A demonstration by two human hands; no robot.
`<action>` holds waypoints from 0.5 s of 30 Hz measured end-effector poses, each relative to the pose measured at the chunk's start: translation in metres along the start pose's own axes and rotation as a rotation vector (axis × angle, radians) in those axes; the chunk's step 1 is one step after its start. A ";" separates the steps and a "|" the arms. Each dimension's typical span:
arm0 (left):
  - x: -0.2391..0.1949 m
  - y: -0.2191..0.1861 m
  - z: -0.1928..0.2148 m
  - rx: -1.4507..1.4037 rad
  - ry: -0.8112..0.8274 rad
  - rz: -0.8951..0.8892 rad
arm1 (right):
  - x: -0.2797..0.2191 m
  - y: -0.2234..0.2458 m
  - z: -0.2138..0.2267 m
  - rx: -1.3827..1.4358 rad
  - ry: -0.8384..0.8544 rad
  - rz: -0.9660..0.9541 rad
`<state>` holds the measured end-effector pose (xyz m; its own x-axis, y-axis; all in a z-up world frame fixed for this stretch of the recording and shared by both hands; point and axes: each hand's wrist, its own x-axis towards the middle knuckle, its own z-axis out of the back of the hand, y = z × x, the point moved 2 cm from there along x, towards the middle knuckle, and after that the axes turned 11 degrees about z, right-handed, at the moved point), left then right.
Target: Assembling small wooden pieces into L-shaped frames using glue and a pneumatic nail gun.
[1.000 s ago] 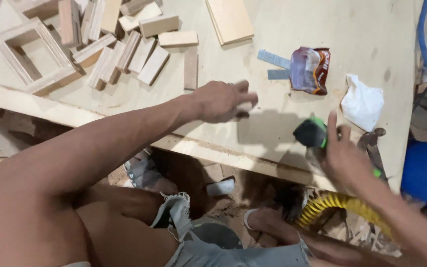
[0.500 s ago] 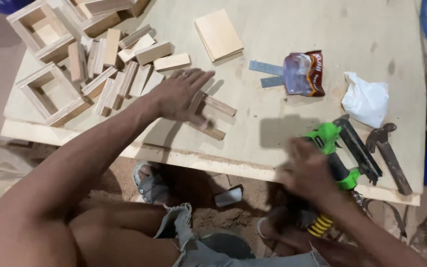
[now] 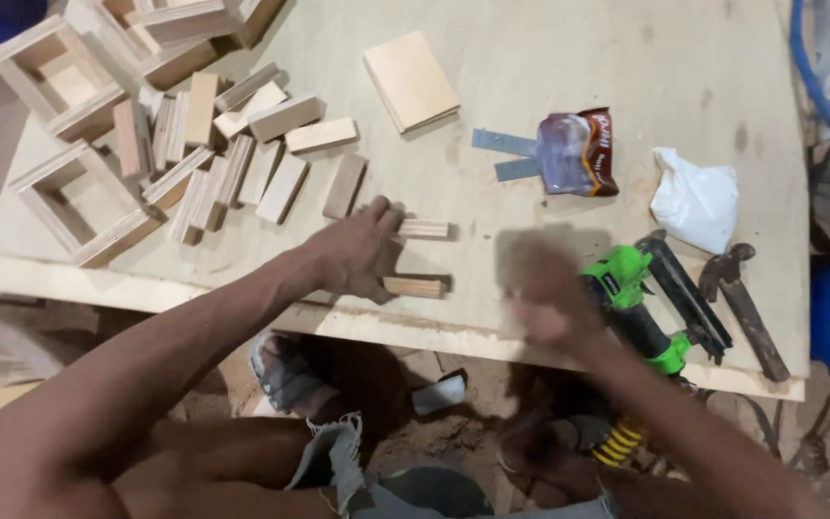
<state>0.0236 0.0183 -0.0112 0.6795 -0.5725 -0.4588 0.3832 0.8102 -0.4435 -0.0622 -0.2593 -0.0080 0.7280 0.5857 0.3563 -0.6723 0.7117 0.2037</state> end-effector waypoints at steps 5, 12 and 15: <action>-0.023 0.006 -0.021 -0.400 -0.146 -0.221 | 0.032 -0.140 0.041 -0.126 -0.036 -0.430; -0.015 0.023 -0.030 -0.347 -0.144 -0.089 | -0.054 -0.252 0.044 -0.289 0.484 -0.903; -0.021 0.018 -0.020 -0.380 -0.103 -0.046 | -0.075 -0.274 0.035 -0.380 0.388 -0.858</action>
<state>0.0038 0.0423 -0.0253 0.7338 -0.5760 -0.3604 0.1694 0.6688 -0.7239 0.0622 -0.5120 -0.0583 0.9837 -0.1431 -0.1088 0.1353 0.9879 -0.0757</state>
